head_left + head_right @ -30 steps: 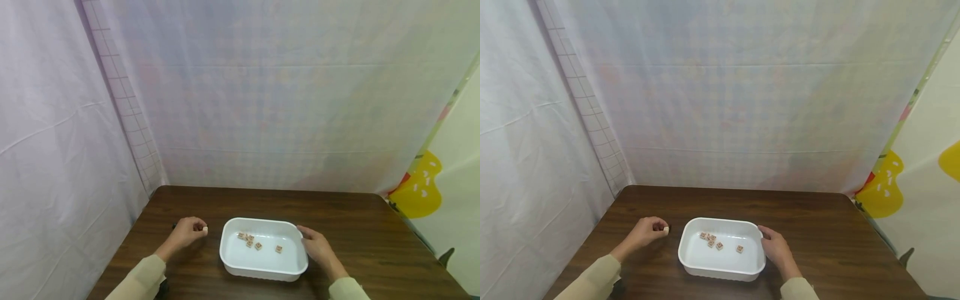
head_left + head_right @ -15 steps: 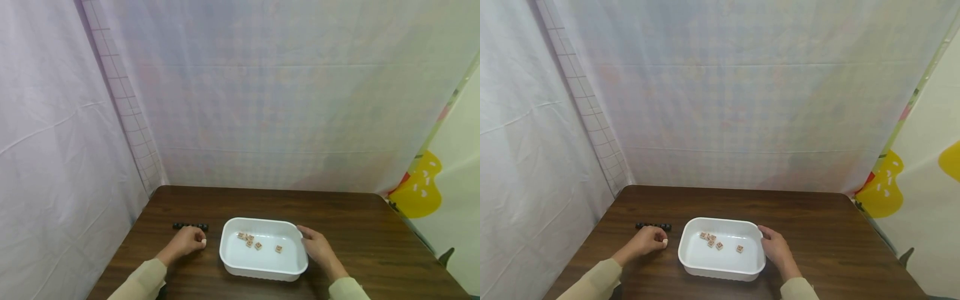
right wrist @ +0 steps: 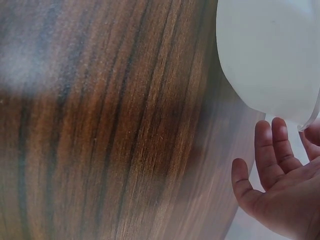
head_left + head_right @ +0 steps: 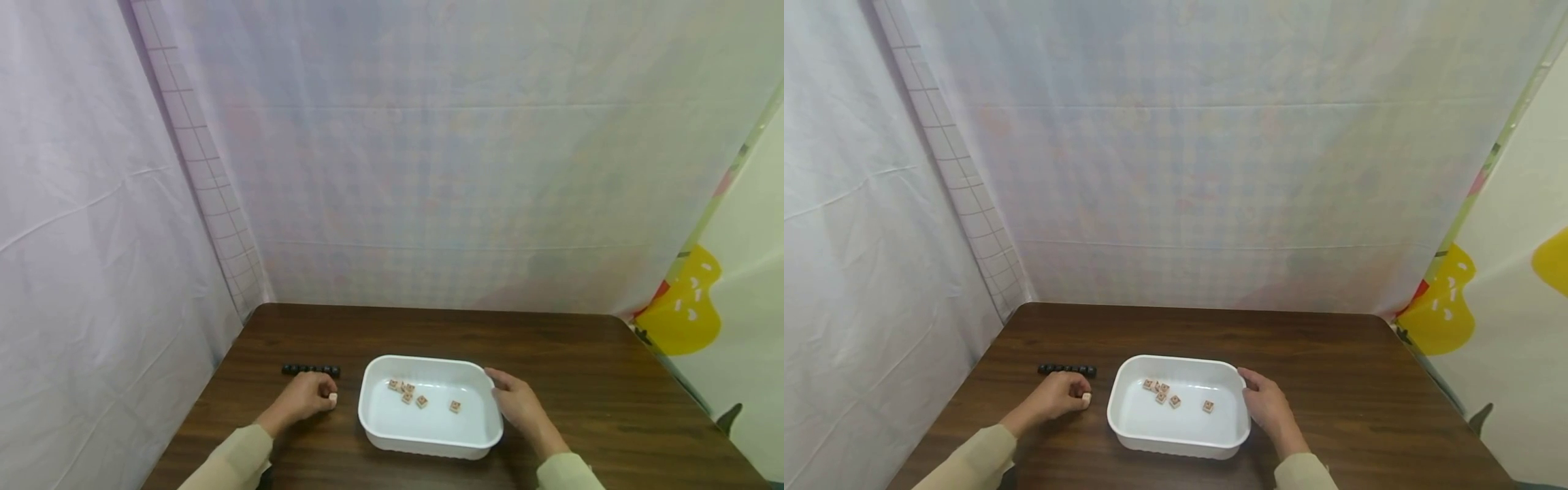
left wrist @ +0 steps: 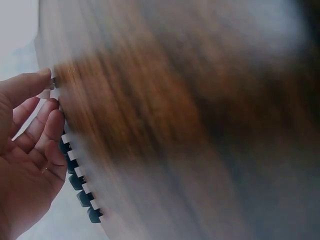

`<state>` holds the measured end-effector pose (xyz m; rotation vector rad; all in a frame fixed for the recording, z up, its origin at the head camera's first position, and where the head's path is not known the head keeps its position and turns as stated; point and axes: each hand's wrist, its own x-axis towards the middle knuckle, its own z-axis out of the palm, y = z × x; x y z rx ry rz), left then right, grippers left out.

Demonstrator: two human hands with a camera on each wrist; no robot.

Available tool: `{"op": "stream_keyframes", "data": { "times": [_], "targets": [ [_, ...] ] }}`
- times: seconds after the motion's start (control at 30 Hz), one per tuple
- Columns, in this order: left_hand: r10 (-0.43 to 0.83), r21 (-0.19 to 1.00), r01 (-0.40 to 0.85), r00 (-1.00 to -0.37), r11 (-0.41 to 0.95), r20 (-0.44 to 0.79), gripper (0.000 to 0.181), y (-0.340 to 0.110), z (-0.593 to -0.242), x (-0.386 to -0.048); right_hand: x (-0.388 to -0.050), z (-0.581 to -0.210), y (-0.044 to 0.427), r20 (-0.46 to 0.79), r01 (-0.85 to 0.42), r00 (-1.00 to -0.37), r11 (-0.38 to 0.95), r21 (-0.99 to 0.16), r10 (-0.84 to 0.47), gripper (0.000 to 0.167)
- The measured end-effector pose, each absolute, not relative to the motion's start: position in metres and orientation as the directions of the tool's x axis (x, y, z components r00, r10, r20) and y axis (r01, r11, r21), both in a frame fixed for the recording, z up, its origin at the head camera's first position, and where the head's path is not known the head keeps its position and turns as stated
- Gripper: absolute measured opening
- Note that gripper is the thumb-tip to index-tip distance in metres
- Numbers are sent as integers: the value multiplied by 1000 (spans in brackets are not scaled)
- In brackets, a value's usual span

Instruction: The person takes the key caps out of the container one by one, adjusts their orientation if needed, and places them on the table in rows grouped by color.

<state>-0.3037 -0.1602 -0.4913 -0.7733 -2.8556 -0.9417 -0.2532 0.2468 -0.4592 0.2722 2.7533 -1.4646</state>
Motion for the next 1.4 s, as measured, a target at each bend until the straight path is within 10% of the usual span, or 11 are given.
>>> {"op": "stream_keyframes", "data": {
  "times": [0.63, 1.4],
  "targets": [
    [387, 583, 439, -895, 683, 221, 27, -155, -476, -307, -254, -459, 246, -76, 141, -987, 520, -842, 143, 44],
    [535, 561, 535, -825, 632, 184, 25, -34, -446, -303, -254, -464, 249, -67, 119, -990, 491, -863, 122, 47]
  ]
}}
